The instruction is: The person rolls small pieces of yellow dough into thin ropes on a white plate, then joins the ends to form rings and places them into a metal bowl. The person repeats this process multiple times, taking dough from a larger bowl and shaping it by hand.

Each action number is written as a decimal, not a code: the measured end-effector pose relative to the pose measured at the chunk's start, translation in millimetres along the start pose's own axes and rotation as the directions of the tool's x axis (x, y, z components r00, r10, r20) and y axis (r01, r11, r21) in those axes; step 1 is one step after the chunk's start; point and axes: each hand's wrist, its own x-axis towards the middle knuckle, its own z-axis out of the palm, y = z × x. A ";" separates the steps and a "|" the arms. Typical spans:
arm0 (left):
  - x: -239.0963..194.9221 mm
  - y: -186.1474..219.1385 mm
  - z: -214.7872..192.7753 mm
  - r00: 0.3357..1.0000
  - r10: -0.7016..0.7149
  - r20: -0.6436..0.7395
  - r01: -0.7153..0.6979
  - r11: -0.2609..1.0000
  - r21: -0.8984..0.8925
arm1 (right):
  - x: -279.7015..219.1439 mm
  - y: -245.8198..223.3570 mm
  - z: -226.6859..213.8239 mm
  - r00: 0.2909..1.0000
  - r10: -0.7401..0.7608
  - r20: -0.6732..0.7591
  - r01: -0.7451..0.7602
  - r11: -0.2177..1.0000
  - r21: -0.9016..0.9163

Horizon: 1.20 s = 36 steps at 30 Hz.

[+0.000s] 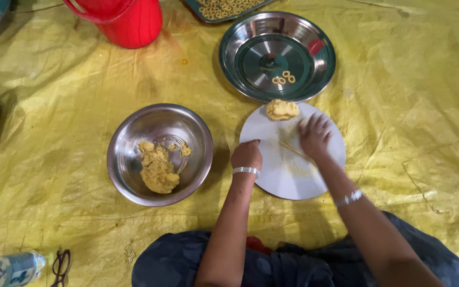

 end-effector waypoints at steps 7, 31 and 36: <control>2.1 6.0 3.1 0.999 0.007 -0.045 -0.006 1.000 0.019 | -3.5 -4.5 -23.5 0.965 -0.181 -0.192 0.168 0.982 -0.080; -0.8 6.6 3.7 0.997 0.027 -0.072 -0.025 0.999 0.026 | -142.9 -60.7 -27.3 0.917 -0.395 0.049 0.387 0.856 -0.342; -5.1 2.3 4.3 0.996 0.014 -0.085 -0.012 1.000 0.021 | -38.3 -24.1 -52.3 0.966 -0.242 -0.092 0.212 0.943 -0.257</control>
